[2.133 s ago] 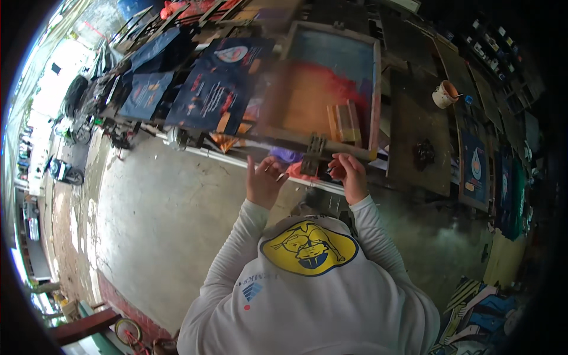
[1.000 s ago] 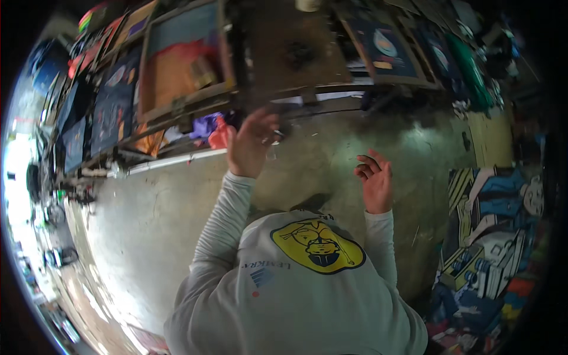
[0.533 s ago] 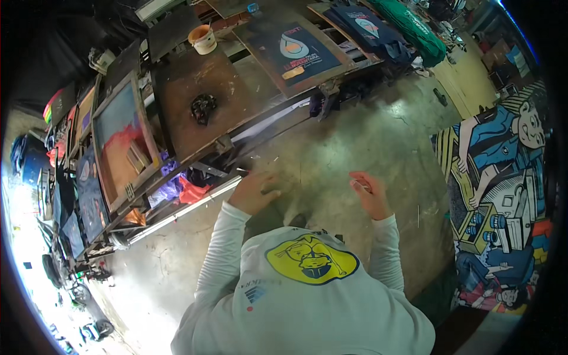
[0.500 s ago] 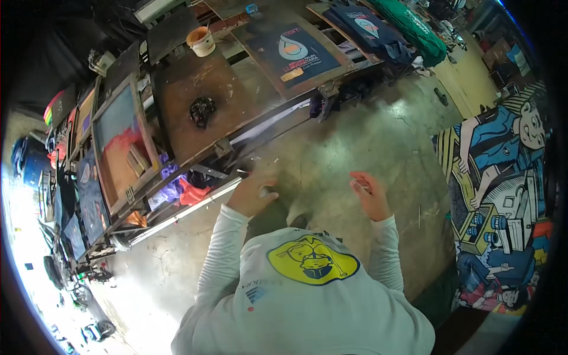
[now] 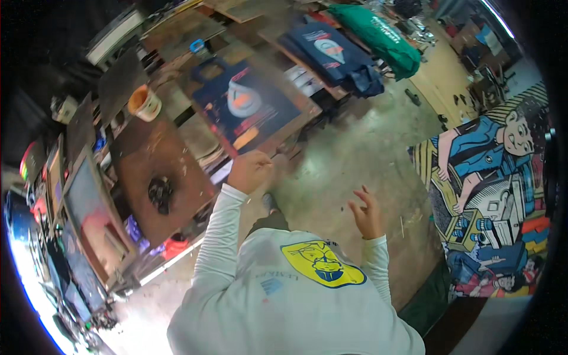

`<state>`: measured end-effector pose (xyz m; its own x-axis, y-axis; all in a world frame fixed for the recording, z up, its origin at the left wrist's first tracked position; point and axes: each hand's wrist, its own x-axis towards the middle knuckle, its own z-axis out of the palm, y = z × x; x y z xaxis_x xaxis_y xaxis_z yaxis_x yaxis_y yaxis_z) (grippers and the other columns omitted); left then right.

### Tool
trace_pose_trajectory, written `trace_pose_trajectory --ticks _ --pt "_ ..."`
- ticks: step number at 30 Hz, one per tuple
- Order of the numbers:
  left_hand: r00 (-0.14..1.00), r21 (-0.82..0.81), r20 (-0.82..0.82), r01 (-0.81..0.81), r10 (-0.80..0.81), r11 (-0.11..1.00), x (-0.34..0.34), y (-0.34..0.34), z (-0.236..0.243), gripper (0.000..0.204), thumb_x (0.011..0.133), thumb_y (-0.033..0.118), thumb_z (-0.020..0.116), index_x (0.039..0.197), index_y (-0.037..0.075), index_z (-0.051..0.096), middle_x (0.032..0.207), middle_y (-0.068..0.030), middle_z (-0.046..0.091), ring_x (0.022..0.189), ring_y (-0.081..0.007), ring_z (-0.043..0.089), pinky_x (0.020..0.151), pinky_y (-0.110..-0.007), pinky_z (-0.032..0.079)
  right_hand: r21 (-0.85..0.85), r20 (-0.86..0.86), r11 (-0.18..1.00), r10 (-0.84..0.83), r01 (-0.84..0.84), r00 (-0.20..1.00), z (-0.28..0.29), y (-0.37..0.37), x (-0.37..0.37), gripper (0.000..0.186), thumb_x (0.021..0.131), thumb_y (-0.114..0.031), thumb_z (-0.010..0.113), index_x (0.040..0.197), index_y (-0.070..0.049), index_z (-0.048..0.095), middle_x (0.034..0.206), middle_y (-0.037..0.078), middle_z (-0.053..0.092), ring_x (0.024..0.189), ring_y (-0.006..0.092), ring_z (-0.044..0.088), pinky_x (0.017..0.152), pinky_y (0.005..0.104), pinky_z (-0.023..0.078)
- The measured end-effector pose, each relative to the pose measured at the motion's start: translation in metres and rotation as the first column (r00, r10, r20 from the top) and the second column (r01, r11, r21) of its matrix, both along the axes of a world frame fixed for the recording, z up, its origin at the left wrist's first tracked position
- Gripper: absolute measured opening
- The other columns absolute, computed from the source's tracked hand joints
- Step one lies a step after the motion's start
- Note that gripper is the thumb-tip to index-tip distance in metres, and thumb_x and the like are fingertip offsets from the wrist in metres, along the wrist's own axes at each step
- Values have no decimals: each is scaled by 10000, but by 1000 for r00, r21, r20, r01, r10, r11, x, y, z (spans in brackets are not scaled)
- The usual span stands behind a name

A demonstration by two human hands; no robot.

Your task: Applying ink through a stencil onto a bag and then stacking the finished product.

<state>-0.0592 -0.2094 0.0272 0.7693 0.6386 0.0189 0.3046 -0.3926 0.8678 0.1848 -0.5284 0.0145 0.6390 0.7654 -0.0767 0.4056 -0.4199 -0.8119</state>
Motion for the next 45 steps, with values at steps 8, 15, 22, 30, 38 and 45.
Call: trace_pose_trajectory --ticks 8,15,22,30,38,45 --pt "835 465 85 448 -543 763 150 77 13 189 794 198 706 892 35 710 1269 -189 605 1259 -366 509 1050 -451 408 192 430 938 -344 288 835 99 111 53 934 786 -255 814 1539 -136 274 1625 209 33 1450 394 256 1087 496 368" --pt "932 107 47 352 -359 930 148 90 -13 325 793 221 729 1077 68 693 1300 -157 601 1258 -339 519 1050 -419 420 424 510 895 -109 -139 853 101 212 87 1107 725 -408 835 1559 -84 184 1613 250 -45 1482 406 155 1143 544 250" --pt "981 53 -190 -17 27 998 143 110 -9 511 767 212 745 1240 58 626 1267 -185 616 1167 -358 588 1005 -410 465 177 515 498 688 -849 511 86 323 132 1025 763 -411 798 1532 -26 239 1481 256 415 1381 347 416 1145 507 265" --pt "816 145 -66 -562 575 814 176 89 1 539 789 168 747 1280 32 570 1254 -176 610 1207 -333 564 1018 -403 448 372 -3 406 900 -835 437 76 415 184 708 840 -75 709 1472 -43 390 1083 129 722 839 177 719 814 305 547" --pt "358 202 -215 -894 908 400 140 -6 -13 456 791 179 743 1199 14 624 1138 -181 673 1046 -325 660 889 -369 520 177 -82 303 953 -936 293 -15 456 205 404 845 -106 731 1222 -20 615 980 114 722 798 157 703 721 273 554" --pt "89 -145 -148 -987 985 67 107 -19 -115 400 783 174 747 1135 11 652 1030 -148 716 964 -266 697 857 -342 536 -58 222 160 964 -985 143 -50 463 197 553 772 -239 790 1248 -31 598 1175 189 647 1076 326 631 933 375 500"
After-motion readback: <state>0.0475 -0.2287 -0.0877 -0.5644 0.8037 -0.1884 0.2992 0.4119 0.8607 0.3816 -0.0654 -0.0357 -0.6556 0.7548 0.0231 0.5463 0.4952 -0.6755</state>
